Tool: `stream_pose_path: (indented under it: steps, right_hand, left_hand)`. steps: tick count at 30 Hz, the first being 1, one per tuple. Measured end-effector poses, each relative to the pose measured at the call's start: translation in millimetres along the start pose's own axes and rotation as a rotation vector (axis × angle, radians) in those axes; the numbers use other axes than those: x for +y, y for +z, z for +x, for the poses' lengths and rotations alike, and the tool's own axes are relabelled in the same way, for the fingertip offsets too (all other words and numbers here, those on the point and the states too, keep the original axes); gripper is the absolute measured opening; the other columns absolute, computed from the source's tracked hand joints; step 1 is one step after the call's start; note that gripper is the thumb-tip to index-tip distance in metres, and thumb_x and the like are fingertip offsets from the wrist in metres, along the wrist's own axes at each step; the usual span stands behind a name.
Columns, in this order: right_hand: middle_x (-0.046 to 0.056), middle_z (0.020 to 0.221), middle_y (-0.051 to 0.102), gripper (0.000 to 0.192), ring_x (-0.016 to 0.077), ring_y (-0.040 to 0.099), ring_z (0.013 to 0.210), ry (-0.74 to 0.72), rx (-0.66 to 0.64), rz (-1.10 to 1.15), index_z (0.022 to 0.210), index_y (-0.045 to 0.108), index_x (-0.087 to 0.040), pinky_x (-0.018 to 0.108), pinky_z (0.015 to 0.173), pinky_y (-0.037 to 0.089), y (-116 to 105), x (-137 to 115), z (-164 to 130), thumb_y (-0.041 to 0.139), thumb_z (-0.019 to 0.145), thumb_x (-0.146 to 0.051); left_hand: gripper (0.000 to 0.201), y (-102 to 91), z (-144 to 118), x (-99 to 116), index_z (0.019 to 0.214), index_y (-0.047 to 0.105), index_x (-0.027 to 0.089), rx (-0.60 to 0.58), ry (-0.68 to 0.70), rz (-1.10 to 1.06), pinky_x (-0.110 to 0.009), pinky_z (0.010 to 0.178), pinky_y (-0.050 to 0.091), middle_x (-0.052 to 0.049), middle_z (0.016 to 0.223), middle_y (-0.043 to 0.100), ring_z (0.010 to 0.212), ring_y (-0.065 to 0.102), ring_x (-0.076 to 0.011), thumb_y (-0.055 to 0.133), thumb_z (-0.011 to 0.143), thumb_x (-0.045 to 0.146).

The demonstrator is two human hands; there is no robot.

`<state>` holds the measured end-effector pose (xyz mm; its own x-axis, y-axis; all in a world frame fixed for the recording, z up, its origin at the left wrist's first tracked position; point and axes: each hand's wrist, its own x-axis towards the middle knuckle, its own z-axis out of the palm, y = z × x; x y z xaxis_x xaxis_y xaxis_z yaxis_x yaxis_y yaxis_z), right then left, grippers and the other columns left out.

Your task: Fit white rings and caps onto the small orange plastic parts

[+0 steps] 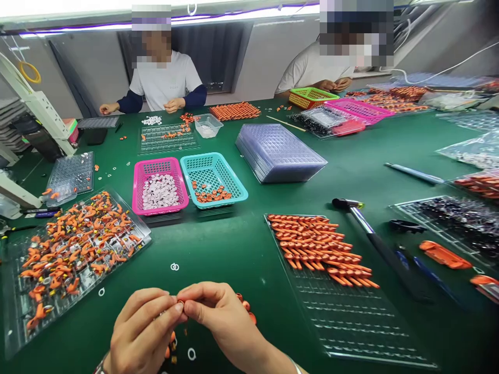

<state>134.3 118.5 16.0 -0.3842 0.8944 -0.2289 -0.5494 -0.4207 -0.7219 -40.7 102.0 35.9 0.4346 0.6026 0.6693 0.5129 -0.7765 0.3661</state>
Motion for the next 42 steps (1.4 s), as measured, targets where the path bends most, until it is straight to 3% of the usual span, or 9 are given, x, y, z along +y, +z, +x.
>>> stream_pose_path:
  steps: [9,26,42]
  right_hand:
    - [0.001,0.076,0.076,0.017,0.013,0.067,0.071,-0.039,0.002,-0.075,0.08,0.079,-0.021,0.023,0.07,0.053,0,-4,-1,0.085,0.071,-0.034]
    - [0.001,0.074,0.077,0.018,0.0116,0.068,0.068,-0.001,-0.055,0.062,0.082,0.08,-0.02,0.023,0.07,0.054,1,-1,2,0.087,0.069,-0.03]
    - [0.002,0.07,0.077,0.019,0.0137,0.069,0.066,0.008,0.021,0.024,0.075,0.081,-0.02,0.025,0.068,0.055,1,3,2,0.091,0.062,-0.03]
  left_hand:
    - [0.027,6.0,12,4,0.107,0.068,0.017,0.146,-0.161,-0.08,-0.03,0.069,0.06,-0.005,0.088,0.073,0.081,0.067,-0.0186,0.071,0.083,0.004]
    - [0.025,0.4,11,3,0.104,0.072,0.014,0.114,-0.026,0.03,-0.031,0.072,0.061,-0.006,0.087,0.077,0.084,0.071,-0.0205,0.07,0.082,0.002]
    - [0.019,2.0,13,8,0.104,0.07,0.013,0.048,-0.096,0.002,-0.028,0.073,0.061,-0.007,0.088,0.076,0.085,0.069,-0.0183,0.063,0.089,0.005]
